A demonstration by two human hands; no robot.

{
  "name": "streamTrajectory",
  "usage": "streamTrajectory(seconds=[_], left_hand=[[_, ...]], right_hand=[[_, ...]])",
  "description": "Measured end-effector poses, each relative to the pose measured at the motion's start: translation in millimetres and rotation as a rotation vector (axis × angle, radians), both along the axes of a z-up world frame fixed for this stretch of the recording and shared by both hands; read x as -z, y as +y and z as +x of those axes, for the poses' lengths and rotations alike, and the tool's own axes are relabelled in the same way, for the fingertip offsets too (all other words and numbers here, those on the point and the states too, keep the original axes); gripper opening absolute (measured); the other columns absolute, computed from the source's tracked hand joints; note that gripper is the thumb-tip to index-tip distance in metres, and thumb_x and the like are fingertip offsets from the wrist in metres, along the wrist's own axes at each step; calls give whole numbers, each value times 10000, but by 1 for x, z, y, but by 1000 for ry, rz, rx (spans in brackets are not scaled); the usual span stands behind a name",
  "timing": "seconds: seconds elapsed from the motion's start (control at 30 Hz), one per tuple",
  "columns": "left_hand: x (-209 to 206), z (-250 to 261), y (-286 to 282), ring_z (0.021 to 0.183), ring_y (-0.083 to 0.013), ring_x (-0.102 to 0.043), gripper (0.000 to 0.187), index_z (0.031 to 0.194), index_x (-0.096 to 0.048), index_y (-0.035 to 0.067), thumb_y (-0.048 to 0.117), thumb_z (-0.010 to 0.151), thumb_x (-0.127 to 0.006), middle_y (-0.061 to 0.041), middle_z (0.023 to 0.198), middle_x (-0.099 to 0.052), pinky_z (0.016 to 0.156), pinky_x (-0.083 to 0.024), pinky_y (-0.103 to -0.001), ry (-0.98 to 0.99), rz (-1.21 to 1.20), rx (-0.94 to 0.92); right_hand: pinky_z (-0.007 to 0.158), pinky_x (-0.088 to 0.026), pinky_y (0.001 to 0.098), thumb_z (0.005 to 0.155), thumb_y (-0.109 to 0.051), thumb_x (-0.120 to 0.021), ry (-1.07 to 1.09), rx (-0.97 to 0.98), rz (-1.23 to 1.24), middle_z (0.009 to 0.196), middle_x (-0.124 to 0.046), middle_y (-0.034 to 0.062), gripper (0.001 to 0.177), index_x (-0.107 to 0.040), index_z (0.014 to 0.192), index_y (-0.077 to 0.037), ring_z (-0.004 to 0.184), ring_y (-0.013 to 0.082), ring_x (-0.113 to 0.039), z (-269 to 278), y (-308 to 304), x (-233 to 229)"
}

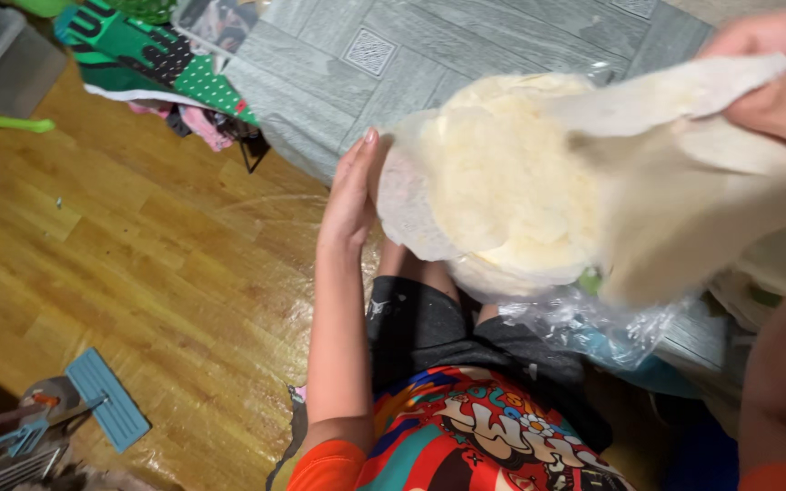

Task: The person separates thin round food sheets from a stack by hand, removes green leaf strips, and places the sheets into a plastic-lined container.

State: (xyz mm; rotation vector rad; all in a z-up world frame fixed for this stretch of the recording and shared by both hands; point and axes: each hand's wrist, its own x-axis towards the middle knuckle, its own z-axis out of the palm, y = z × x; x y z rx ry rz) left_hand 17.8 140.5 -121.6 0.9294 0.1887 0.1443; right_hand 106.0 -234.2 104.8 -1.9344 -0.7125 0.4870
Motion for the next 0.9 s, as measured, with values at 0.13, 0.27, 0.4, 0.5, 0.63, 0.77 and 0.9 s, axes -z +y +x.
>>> streamTrajectory(seconds=[0.13, 0.27, 0.4, 0.5, 0.63, 0.77, 0.9], left_hand=[[-1, -3, 2, 1074, -203, -700, 470, 1251, -632, -12, 390, 1013, -572, -134, 1190, -714, 955, -572, -360, 94, -56, 18], [8, -2, 5, 1167, -222, -671, 612, 1377, -569, -40, 476, 1056, -491, -152, 1289, -687, 1014, -549, -380, 5, -201, 118], [8, -10, 12, 1019, -256, -668, 896, 1450, -554, -26, 719, 1014, -310, -196, 1216, -723, 852, -541, -410, 27, -88, 203], [-13, -13, 11, 1141, -230, -643, 746, 1496, -489, 14, 587, 1020, -478, -97, 1244, -632, 968, -539, -403, 325, 209, 68], [-69, -16, -1, 990, -277, -771, 640, 1305, -579, -42, 297, 798, -772, -152, 1119, -756, 896, -625, -382, 91, 667, 150], [-136, -9, -18, 908, -173, -700, 358, 1218, -697, 1, 188, 913, -703, -112, 1004, -760, 847, -577, -338, -200, 1012, 214], [-182, 25, -52, 1049, -120, -655, 280, 1293, -648, -33, 169, 1101, -675, -72, 1168, -732, 955, -554, -317, -866, 916, 578]], right_hand=[[675, -586, 257, 1048, -201, -559, 80, -134, 92, 926, -724, 76, 216, -660, 1142, -35, 802, 145, -718, 4, 72, -12], [575, -487, 286, 1046, -283, -639, 270, -28, 3, 857, -656, 27, 262, -704, 1097, -35, 665, 112, -580, 17, 140, 34], [686, -482, 290, 996, -278, -707, -132, 1, -192, 858, -661, 20, 281, -697, 1095, -15, 774, 117, -584, 20, 164, 91], [634, -466, 326, 928, -265, -739, -138, 73, -290, 806, -631, 25, 331, -692, 1153, -28, 714, 144, -565, 24, 157, 108], [723, -499, 337, 927, -281, -756, -53, 96, -308, 920, -682, 105, 380, -699, 1223, -50, 825, 195, -617, 26, 146, 113], [987, -438, 372, 825, -160, -845, -229, -150, 2, 1363, -568, 210, 750, -487, 1467, -12, 1246, 297, -527, 35, 122, 105], [1001, -544, 361, 744, -151, -826, 220, -308, 142, 1323, -667, 117, 746, -559, 1433, -46, 1204, 226, -641, 43, 63, 97]])
